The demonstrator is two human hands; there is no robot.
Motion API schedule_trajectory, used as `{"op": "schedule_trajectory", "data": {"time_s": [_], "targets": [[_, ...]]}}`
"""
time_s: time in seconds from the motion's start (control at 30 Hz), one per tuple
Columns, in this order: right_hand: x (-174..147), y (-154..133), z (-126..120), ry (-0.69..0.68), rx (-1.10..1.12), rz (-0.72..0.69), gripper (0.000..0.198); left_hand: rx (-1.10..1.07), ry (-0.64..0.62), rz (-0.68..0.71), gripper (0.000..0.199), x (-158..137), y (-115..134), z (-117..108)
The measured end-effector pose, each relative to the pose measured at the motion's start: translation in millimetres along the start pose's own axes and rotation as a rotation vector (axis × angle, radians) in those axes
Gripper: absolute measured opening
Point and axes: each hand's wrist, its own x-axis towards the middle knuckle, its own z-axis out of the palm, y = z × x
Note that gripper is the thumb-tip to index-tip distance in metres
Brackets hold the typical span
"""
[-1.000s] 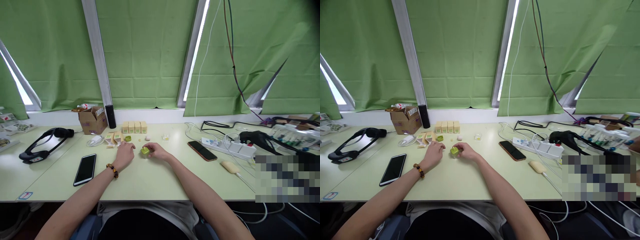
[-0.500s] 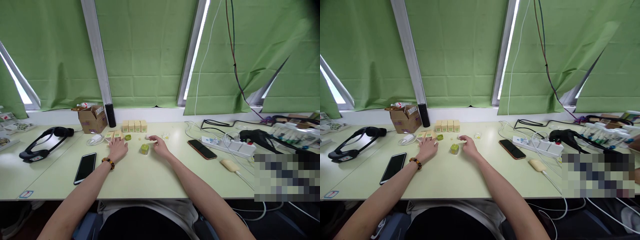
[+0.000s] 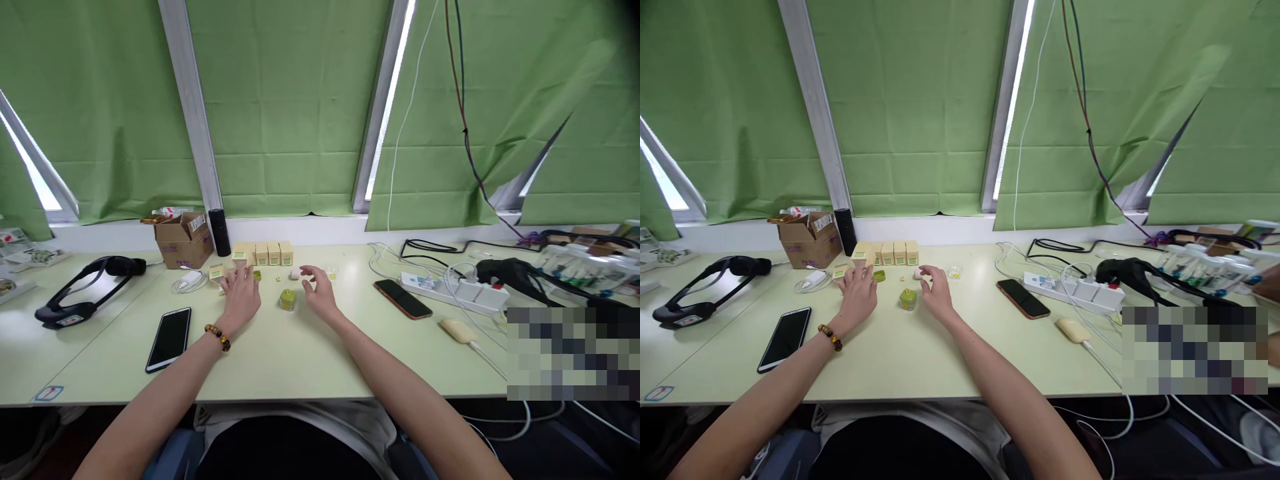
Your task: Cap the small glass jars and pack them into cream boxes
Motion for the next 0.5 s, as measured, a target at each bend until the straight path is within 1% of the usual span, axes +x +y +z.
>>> {"op": "schedule_trajectory", "data": {"time_s": [0.1, 0.17, 0.27, 0.33, 0.4, 0.5], "targets": [[-4.4, -16.2, 1.0, -0.005, 0.034, -0.107, 0.032, -0.06, 0.118, 0.145, 0.051, -7.4, 15.8, -7.5], [-8.4, -26.5, 2.8, -0.031, 0.061, -0.157, 0.036, -0.103, 0.149, 0.25, 0.055, -12.8, 24.1, -9.7], [-14.1, -36.7, 6.2, -0.075, 0.094, -0.189, 0.051, -0.15, 0.127, 0.377, 0.06, -20.8, 33.7, -10.8], [-16.2, -39.2, 7.5, -0.096, 0.1, -0.197, 0.057, -0.18, 0.092, 0.443, 0.061, -25.1, 38.2, -11.1], [-16.5, -39.3, 7.8, -0.11, 0.103, -0.203, 0.056, -0.212, 0.046, 0.505, 0.058, -28.0, 41.1, -11.2], [-15.1, -39.3, 6.7, -0.101, 0.125, -0.197, 0.045, -0.243, -0.008, 0.581, 0.054, -29.4, 42.5, -11.9]]}}
